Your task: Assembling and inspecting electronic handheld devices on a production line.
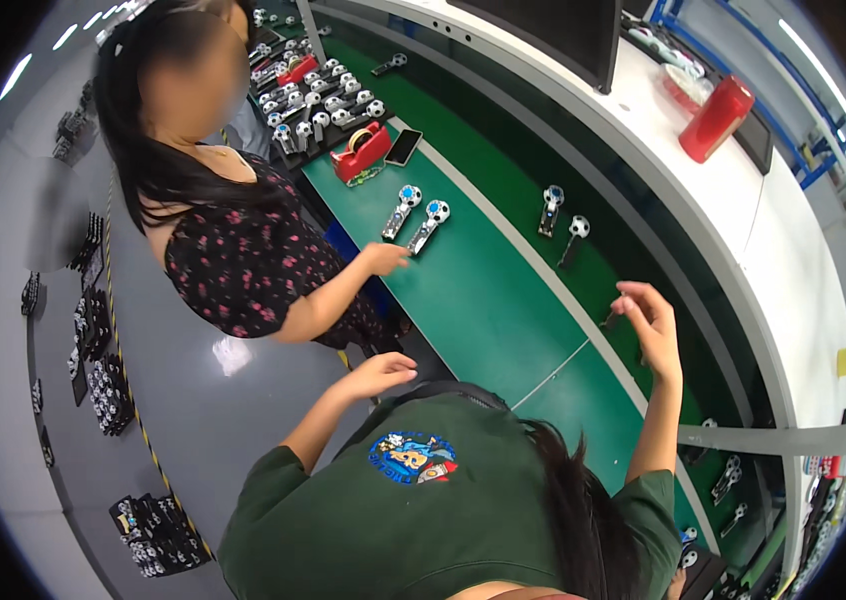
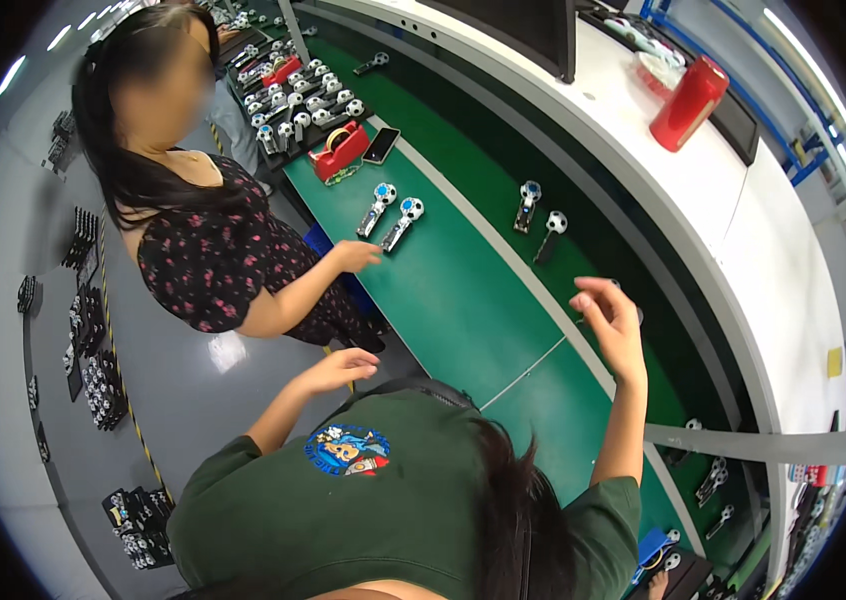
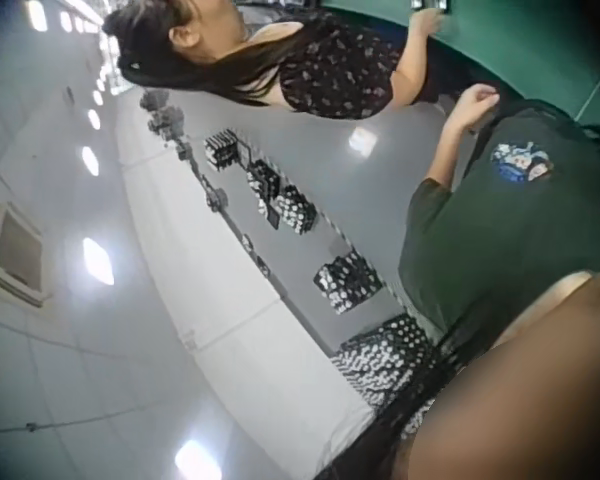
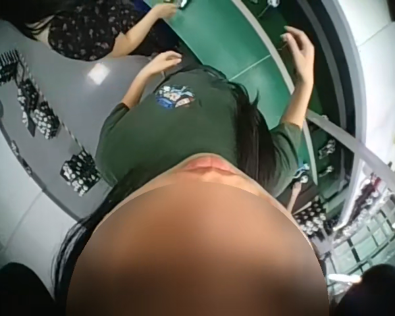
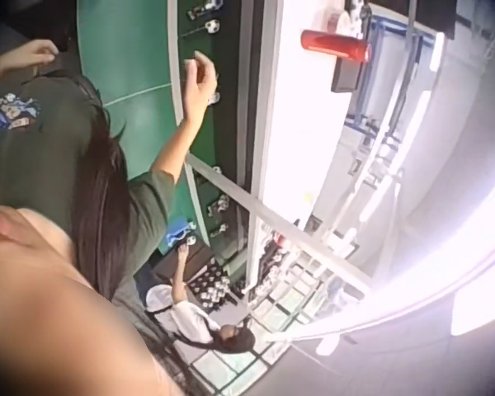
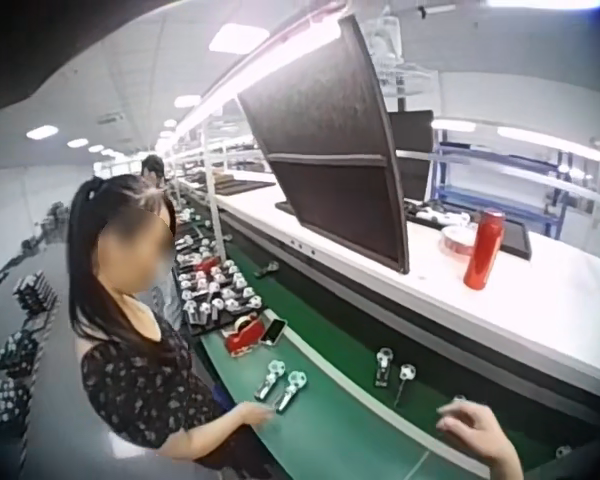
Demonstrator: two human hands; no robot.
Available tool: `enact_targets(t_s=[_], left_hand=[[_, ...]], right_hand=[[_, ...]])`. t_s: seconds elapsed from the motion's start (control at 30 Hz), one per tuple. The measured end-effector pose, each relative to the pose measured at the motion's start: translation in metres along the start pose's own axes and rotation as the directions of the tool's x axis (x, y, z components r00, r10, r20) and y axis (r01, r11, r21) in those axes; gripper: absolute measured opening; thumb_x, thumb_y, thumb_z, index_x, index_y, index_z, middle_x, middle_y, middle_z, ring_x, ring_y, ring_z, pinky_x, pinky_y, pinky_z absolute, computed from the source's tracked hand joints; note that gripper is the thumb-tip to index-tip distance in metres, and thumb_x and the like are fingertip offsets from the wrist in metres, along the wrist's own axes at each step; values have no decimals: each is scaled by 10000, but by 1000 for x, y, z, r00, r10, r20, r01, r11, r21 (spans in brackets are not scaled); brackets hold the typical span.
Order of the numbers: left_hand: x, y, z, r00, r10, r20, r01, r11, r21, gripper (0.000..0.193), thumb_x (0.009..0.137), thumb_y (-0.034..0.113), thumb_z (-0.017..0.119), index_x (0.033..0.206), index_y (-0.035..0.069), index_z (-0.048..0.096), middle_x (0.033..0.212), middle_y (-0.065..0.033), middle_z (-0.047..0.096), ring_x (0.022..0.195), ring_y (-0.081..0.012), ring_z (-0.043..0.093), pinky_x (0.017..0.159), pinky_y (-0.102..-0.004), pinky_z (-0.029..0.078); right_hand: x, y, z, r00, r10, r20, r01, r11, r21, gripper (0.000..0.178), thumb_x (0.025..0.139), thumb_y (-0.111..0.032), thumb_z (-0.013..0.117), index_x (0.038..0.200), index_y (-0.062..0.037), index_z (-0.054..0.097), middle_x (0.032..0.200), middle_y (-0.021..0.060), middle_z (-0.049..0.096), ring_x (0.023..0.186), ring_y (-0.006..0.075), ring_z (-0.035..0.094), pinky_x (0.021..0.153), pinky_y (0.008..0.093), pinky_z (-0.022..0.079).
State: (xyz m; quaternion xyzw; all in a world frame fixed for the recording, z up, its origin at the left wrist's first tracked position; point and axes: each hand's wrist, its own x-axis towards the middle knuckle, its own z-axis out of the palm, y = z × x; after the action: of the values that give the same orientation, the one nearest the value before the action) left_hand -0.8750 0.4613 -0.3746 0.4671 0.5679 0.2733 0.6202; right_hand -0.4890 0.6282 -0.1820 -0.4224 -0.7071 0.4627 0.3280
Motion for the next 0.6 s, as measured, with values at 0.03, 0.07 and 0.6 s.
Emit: enact_targets(t_s=[0.03, 0.07, 0.6], left_hand=[[1, 8, 5, 998, 65, 3, -65, 996, -56, 307, 872, 140, 585, 1129, -21, 537, 1049, -120, 596, 948, -147, 562, 824, -251, 450], [-3, 22, 9, 998, 63, 3, -62, 996, -67, 307, 872, 140, 585, 1129, -21, 537, 1049, -120, 596, 948, -147, 562, 824, -251, 450], [-98, -6, -32, 986, -164, -40, 162, 986, -42, 334, 893, 250, 554, 1133, 18, 558, 1041, -91, 600, 933, -147, 565, 828, -245, 433]], right_hand=[[12, -9, 0, 999, -23, -45, 24, 1000, 12, 255, 868, -64, 498, 1104, 11, 554, 845, 76, 591, 788, 123, 531, 742, 227, 414], [20, -20, -2, 999, -17, -38, 18, 1000, 6, 255, 868, -64, 498, 1104, 11, 554, 845, 76, 591, 788, 123, 531, 742, 227, 414], [91, -53, 74, 299, -450, 841, 161, 893, 421, 541, 748, -256, 698, 1153, 53, 518, 953, 202, 625, 825, 289, 608, 787, 375, 471]])
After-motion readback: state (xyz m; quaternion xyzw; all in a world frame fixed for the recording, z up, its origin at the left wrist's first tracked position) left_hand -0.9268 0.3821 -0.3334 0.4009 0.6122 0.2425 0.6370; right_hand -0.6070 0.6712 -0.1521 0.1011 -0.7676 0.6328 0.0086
